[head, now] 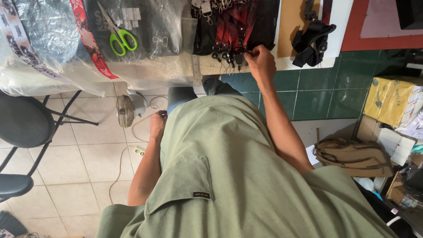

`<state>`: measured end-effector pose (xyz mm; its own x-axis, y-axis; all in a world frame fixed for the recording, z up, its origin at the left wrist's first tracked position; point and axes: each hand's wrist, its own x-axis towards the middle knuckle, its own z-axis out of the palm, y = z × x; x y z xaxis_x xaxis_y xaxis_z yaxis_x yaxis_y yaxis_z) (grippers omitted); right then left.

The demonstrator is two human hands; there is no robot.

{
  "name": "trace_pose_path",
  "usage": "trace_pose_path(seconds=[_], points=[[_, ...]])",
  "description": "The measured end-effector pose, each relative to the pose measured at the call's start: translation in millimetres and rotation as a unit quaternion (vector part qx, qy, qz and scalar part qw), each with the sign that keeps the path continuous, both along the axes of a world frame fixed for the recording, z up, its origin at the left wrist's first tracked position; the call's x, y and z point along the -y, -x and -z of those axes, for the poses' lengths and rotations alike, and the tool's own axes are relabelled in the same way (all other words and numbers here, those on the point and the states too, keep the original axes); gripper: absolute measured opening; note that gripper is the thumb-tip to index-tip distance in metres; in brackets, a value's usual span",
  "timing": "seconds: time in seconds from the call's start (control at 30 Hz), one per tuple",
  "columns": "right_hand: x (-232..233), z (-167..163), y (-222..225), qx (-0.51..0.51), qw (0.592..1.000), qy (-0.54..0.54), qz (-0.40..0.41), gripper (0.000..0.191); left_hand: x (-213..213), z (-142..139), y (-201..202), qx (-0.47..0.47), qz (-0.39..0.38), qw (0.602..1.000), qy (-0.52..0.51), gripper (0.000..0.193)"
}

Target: The person assembles printed fabric lanyards by attaching metal swivel clasps to the ends. They handle multiple lanyards, attach hardware, and organize the finished items on a nearby surface. The person also uses scissors to cut a roll of tape.

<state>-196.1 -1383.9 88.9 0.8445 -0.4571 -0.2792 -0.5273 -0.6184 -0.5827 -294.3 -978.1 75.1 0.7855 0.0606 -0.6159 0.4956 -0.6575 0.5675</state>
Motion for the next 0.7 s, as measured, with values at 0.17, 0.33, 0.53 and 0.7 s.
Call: trace_pose_path(seconds=[0.17,0.33,0.53,0.7], points=[[23,5,1,0.009,0.956,-0.291,0.030,0.025,3,-1,0,-0.009,-0.002,1.000,-0.013,0.022],[33,-6,1,-0.009,0.884,-0.462,0.068,0.014,5,-2,-1,-0.004,-0.006,1.000,-0.010,0.023],[28,-33,-1,0.026,0.857,-0.515,-0.017,0.018,10,-5,-4,-0.006,-0.002,1.000,-0.001,0.023],[27,-45,-1,0.036,0.855,-0.517,-0.018,0.040,14,-6,-6,-0.007,0.002,1.000,-0.003,0.023]])
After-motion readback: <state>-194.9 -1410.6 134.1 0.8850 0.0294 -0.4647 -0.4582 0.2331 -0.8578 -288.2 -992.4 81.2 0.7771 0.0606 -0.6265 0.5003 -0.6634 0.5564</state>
